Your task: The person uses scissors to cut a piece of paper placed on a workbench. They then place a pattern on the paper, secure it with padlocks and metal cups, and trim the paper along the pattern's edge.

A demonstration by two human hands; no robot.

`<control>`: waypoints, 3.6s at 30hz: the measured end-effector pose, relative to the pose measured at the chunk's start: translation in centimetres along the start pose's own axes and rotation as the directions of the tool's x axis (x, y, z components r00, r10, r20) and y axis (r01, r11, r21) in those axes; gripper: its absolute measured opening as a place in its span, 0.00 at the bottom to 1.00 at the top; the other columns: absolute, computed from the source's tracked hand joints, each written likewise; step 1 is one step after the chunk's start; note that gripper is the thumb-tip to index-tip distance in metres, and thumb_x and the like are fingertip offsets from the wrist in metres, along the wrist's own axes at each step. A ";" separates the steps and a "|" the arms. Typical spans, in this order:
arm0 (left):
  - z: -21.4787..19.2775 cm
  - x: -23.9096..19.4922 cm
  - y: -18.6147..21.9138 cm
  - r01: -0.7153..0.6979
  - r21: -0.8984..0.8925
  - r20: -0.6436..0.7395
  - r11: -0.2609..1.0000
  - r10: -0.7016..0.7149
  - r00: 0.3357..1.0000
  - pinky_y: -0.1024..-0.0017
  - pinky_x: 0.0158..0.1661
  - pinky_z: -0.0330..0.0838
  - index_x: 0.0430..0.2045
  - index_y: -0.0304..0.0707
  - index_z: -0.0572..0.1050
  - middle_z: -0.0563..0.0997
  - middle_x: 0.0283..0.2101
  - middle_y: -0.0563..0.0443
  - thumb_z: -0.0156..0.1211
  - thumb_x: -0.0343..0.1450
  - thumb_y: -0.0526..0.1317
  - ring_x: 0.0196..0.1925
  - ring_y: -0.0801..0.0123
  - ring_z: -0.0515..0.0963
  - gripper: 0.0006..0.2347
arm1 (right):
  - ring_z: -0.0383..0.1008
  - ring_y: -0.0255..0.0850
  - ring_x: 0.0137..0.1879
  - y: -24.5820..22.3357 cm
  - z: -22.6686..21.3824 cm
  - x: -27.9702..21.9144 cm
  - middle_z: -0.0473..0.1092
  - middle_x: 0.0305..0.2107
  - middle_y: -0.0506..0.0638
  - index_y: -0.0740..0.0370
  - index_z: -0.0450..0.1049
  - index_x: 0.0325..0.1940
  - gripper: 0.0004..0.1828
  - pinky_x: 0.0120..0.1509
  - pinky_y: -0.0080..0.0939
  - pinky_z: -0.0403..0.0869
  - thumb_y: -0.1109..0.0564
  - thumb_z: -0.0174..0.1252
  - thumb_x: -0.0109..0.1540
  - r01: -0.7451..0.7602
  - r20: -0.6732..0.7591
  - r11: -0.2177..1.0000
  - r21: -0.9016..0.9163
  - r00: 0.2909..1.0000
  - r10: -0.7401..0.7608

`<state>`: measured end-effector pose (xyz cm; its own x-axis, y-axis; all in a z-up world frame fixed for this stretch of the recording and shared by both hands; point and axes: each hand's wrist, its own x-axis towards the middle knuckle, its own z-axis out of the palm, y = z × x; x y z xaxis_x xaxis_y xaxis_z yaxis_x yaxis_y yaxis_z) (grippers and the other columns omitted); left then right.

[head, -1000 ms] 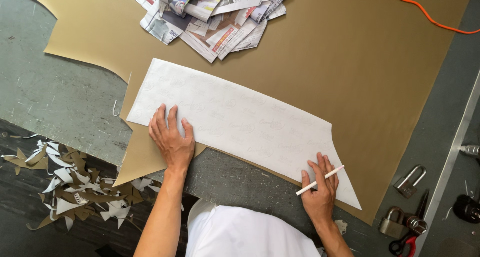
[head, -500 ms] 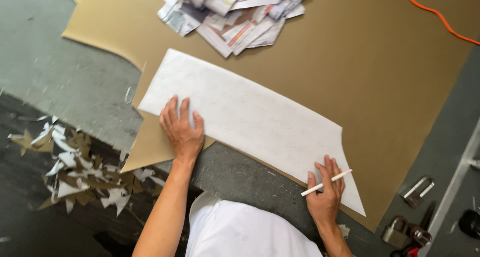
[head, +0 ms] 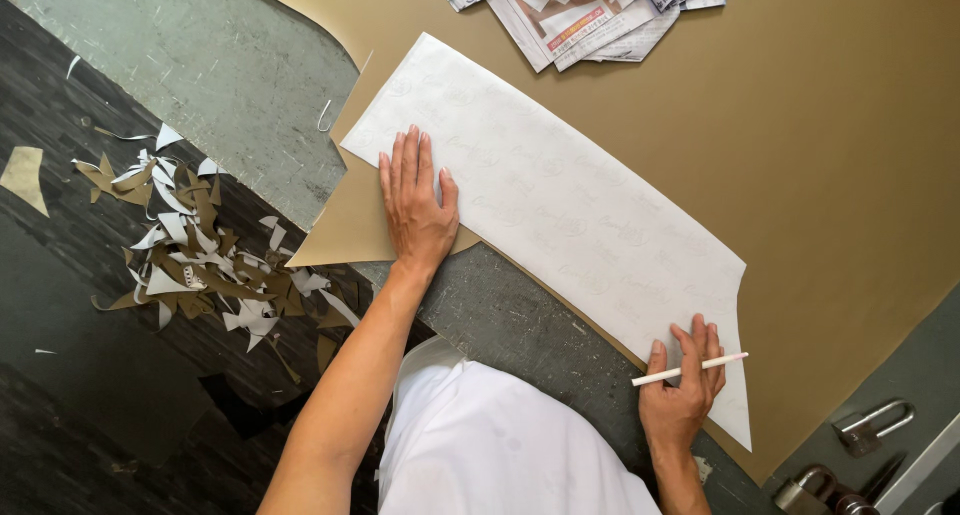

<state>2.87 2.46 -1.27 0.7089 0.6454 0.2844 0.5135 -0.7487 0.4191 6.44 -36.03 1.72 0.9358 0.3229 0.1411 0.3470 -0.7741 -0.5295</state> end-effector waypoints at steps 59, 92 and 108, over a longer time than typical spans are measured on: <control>7.8 -24.6 42.7 -0.391 -0.633 0.308 0.669 0.680 0.666 0.54 0.61 0.65 0.56 0.35 0.71 0.70 0.60 0.33 0.69 0.63 0.42 0.63 0.44 0.69 0.26 | 0.74 0.52 0.52 14.1 -15.2 -12.8 0.71 0.48 0.61 0.68 0.71 0.59 0.28 0.55 0.52 0.73 0.56 0.73 0.58 -0.415 -0.234 0.910 0.024 0.882 0.409; -7.0 5.4 2.9 -0.287 -0.163 0.144 0.944 0.311 0.940 0.56 0.53 0.71 0.46 0.32 0.79 0.73 0.51 0.36 0.70 0.66 0.36 0.54 0.46 0.73 0.15 | 0.71 0.57 0.61 -4.6 -1.2 5.6 0.72 0.54 0.61 0.64 0.72 0.61 0.36 0.63 0.53 0.71 0.58 0.74 0.50 0.151 0.000 0.956 0.251 0.988 -0.156; -3.3 6.3 -4.4 -0.401 -0.017 0.155 0.916 0.399 0.904 0.43 0.72 0.56 0.62 0.29 0.69 0.63 0.69 0.28 0.66 0.76 0.40 0.71 0.38 0.61 0.22 | 0.73 0.52 0.66 2.3 -3.0 5.8 0.73 0.59 0.56 0.60 0.74 0.60 0.24 0.69 0.51 0.73 0.58 0.69 0.61 -0.070 -0.203 0.957 0.281 0.970 0.131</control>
<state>3.49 10.28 1.55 0.9204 0.2613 0.2910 0.1776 -0.9422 0.2842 12.85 -37.58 3.84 0.9660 0.1017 0.2375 0.2491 -0.6108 -0.7516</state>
